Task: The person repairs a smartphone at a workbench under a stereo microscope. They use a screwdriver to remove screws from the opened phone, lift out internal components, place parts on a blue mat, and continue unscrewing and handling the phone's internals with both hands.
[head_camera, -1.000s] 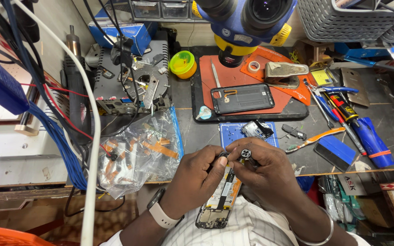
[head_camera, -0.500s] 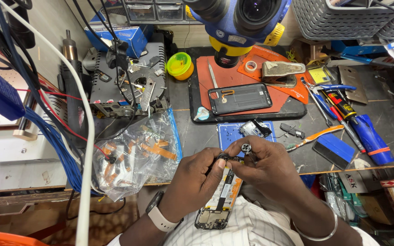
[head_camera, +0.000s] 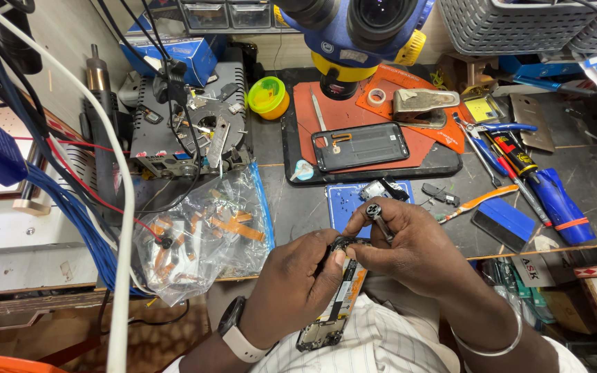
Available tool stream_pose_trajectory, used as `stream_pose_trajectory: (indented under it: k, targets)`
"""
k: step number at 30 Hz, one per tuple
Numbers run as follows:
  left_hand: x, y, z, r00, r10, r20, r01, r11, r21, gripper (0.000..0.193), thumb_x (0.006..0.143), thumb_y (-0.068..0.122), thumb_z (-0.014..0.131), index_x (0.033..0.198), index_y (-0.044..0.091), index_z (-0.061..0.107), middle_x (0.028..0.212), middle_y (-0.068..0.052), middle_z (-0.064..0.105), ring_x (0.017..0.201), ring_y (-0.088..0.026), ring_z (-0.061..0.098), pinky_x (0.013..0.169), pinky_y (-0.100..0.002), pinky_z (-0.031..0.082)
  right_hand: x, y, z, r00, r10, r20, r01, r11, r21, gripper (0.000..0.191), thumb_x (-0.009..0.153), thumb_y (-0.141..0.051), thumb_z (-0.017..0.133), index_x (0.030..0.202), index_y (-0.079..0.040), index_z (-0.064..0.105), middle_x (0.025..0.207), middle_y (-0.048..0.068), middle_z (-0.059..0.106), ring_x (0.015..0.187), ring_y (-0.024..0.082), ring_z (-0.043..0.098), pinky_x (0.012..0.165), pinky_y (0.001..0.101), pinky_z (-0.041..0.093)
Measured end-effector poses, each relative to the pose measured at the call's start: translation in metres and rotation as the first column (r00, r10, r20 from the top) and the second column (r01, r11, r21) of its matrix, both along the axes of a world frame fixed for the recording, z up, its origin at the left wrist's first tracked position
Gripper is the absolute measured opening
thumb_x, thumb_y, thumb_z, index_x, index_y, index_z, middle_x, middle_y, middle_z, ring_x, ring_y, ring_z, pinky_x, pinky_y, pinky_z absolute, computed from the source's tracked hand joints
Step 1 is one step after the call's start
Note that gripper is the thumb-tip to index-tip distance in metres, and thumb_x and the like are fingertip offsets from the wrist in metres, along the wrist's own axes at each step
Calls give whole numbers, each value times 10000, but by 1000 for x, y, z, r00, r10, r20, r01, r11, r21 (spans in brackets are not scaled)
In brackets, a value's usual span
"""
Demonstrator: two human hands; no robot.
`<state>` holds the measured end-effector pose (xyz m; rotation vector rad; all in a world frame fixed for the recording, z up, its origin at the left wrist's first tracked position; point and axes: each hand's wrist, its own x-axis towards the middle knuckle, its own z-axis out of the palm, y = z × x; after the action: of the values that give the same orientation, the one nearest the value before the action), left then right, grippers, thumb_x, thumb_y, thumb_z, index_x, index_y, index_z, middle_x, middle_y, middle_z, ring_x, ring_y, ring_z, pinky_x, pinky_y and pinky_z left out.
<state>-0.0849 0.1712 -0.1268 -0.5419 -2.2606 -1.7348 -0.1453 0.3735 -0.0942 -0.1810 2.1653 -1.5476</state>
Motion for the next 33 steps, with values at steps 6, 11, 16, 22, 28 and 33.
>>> stream_pose_trajectory:
  k: [6, 11, 16, 22, 28, 33]
  targets:
    - [1, 6, 1, 994, 32, 108, -41, 996, 74, 191, 1014, 159, 616, 1090, -13, 649, 815, -120, 696, 620, -164, 655, 553, -318, 505, 5, -3, 3, 995, -27, -95, 35, 996, 83, 179, 784, -79, 822, 950, -74, 756, 571, -99, 432, 521, 14, 343, 455, 225, 251]
    - [-1, 10, 0, 989, 74, 128, -91, 987, 130, 173, 1013, 143, 622, 1073, -8, 680, 738, -59, 685, 602, -62, 618, 523, -271, 492, 7, -7, 8, 981, -21, -191, 51, 987, 154, 193, 767, -110, 849, 942, -99, 771, 559, -88, 413, 532, 24, 334, 464, 238, 262]
    - [-7, 12, -9, 978, 78, 193, -115, 976, 185, 140, 984, 115, 644, 995, -6, 712, 602, -10, 596, 528, -35, 497, 465, -248, 397, 17, -10, 7, 830, 98, -550, 51, 967, 249, 194, 753, -89, 824, 926, -73, 738, 774, -10, 697, 524, 81, 529, 468, 257, 437]
    - [-9, 11, -16, 973, 72, 220, -117, 973, 198, 143, 988, 107, 638, 980, -6, 726, 588, 13, 578, 524, -16, 463, 454, -235, 365, 21, -14, 0, 632, 143, -761, -44, 988, 149, 163, 816, -22, 779, 967, -70, 743, 990, 86, 746, 864, 185, 767, 695, 275, 604]
    - [-10, 11, -21, 965, 67, 255, -121, 972, 201, 153, 985, 113, 636, 989, -9, 728, 597, 5, 587, 523, -21, 463, 451, -239, 359, 19, -13, -6, 688, 128, -714, -26, 988, 151, 137, 822, -50, 801, 938, -50, 730, 1000, 90, 744, 827, 176, 771, 651, 271, 610]
    - [-11, 8, -23, 971, 73, 226, -119, 973, 197, 153, 989, 124, 640, 990, -9, 716, 622, 6, 614, 544, -18, 504, 472, -231, 400, 19, -15, -7, 650, 124, -750, -12, 988, 152, 173, 826, -47, 785, 978, -40, 702, 1000, 99, 732, 855, 186, 764, 657, 278, 609]
